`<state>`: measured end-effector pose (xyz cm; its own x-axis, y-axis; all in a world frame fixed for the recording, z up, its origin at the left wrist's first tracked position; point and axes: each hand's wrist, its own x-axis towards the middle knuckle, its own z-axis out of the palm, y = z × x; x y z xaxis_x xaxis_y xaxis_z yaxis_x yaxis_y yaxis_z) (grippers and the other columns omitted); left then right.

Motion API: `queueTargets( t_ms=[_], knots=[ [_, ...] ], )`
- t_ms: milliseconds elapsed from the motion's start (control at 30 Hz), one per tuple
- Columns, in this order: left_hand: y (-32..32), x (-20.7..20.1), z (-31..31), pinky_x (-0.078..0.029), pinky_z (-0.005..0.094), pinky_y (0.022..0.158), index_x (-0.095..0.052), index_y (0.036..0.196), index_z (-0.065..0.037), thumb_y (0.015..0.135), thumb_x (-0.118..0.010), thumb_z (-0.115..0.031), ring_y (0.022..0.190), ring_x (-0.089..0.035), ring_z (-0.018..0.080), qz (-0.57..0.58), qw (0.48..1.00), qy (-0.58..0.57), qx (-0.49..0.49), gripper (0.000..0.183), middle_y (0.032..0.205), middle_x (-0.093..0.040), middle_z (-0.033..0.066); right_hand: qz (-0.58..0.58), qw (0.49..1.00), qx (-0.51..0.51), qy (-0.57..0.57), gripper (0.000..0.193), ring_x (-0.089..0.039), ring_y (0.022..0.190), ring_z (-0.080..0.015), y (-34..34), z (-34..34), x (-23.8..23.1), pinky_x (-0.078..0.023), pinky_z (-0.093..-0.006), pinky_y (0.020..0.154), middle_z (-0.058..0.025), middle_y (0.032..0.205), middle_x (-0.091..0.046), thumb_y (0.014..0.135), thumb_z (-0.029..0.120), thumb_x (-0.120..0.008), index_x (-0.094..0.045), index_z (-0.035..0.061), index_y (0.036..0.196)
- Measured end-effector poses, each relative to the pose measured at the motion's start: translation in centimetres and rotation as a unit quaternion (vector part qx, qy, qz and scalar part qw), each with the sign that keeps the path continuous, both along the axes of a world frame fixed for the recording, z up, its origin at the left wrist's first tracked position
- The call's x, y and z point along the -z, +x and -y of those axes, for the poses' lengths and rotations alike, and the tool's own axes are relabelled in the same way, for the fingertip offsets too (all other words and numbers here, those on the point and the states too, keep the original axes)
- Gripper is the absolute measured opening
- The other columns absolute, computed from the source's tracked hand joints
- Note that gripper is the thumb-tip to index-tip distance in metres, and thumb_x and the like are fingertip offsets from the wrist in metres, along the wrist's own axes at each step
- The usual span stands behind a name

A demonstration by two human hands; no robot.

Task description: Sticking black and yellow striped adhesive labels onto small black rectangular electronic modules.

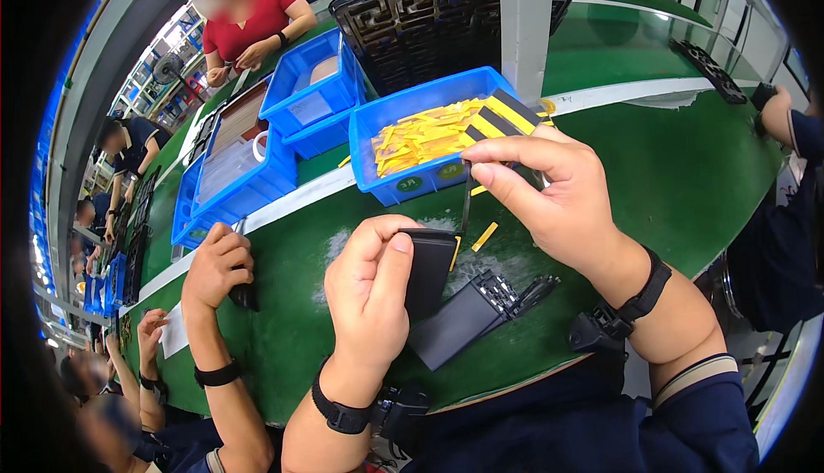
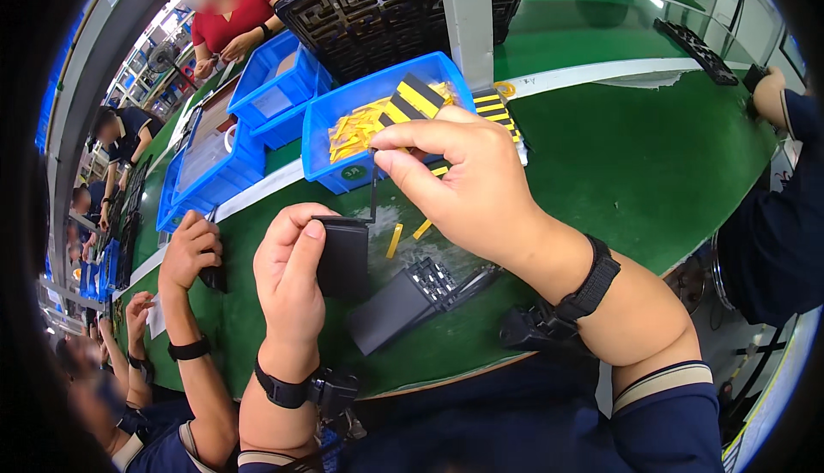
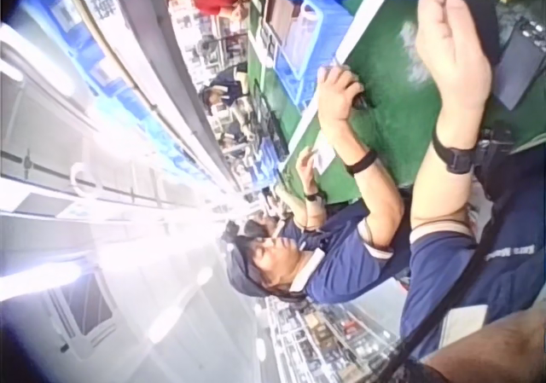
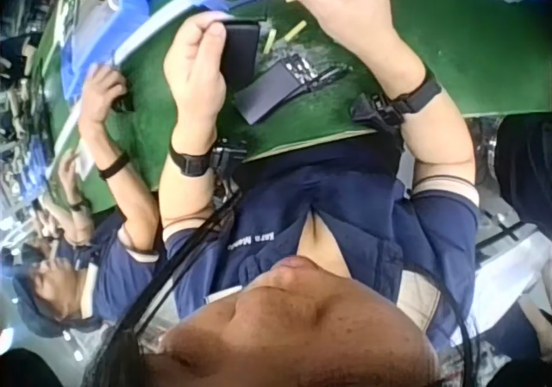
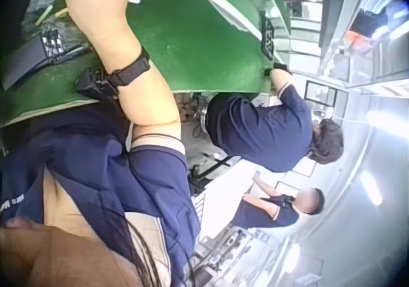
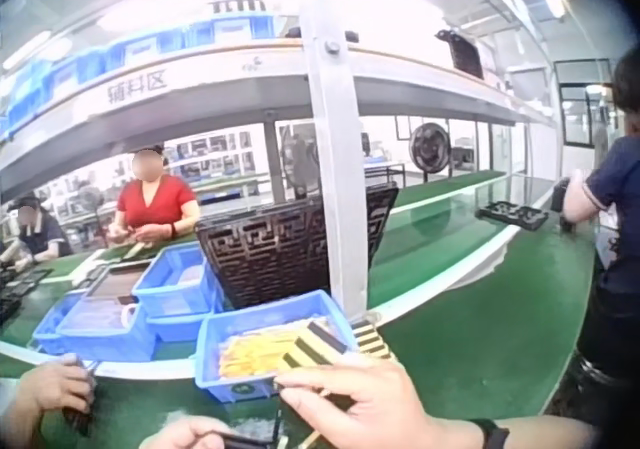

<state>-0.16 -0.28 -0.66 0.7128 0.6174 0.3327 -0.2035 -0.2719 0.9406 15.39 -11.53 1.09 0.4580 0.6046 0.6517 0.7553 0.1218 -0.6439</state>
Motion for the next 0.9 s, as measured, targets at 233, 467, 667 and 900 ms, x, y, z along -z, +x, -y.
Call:
queueTargets(
  t_ms=[233, 467, 667, 900],
  knots=[
    [-0.3, -0.6, 0.2, -0.041, 0.0176, 0.065, -0.056, 0.093, 0.002, 0.091, -0.048, -0.013, 0.070, -0.052, 0.0053, -0.027, 0.999, -0.019, 0.019, 0.017, 0.082, -0.059, 0.0025, -0.341, 0.926, -0.154, 0.057, 0.016, -0.058, 0.073, -0.0083, -0.4, -0.7, 0.4, -0.047, -0.0215, 0.067, -0.0052, 0.082, -0.065, 0.081, 0.010, -0.065, -0.067, -0.0022, 0.092],
    [0.0, -0.2, 0.0, -0.041, 0.0181, 0.064, -0.056, 0.093, 0.001, 0.091, -0.048, -0.012, 0.070, -0.053, 0.0053, -0.011, 0.994, -0.104, 0.046, 0.016, 0.081, -0.059, 0.0024, -0.343, 0.924, -0.164, 0.045, 0.016, -0.055, 0.068, -0.0056, -0.2, -0.7, 0.6, -0.046, -0.0200, 0.062, -0.0022, 0.076, -0.064, 0.083, 0.010, -0.063, -0.067, -0.0033, 0.091],
    [0.0, -0.1, 0.0, -0.042, 0.0182, 0.064, -0.056, 0.094, 0.001, 0.091, -0.049, -0.012, 0.070, -0.054, 0.0055, -0.013, 0.992, -0.120, 0.044, 0.015, 0.081, -0.059, 0.0025, -0.344, 0.928, -0.142, 0.015, 0.015, -0.052, 0.063, -0.0040, -0.4, -0.7, 0.4, -0.042, -0.0190, 0.058, 0.0007, 0.070, -0.060, 0.084, 0.012, -0.063, -0.067, -0.0026, 0.088],
    [-0.2, -0.4, 0.0, -0.043, 0.0182, 0.064, -0.056, 0.095, 0.001, 0.091, -0.049, -0.013, 0.069, -0.054, 0.0057, -0.019, 0.991, -0.123, 0.046, 0.016, 0.080, -0.060, 0.0019, -0.265, 0.957, -0.109, 0.039, 0.014, -0.052, 0.066, -0.0046, -0.9, -0.8, 0.9, -0.043, -0.0196, 0.058, 0.0007, 0.073, -0.061, 0.086, 0.010, -0.058, -0.065, -0.0020, 0.087]
  ],
)
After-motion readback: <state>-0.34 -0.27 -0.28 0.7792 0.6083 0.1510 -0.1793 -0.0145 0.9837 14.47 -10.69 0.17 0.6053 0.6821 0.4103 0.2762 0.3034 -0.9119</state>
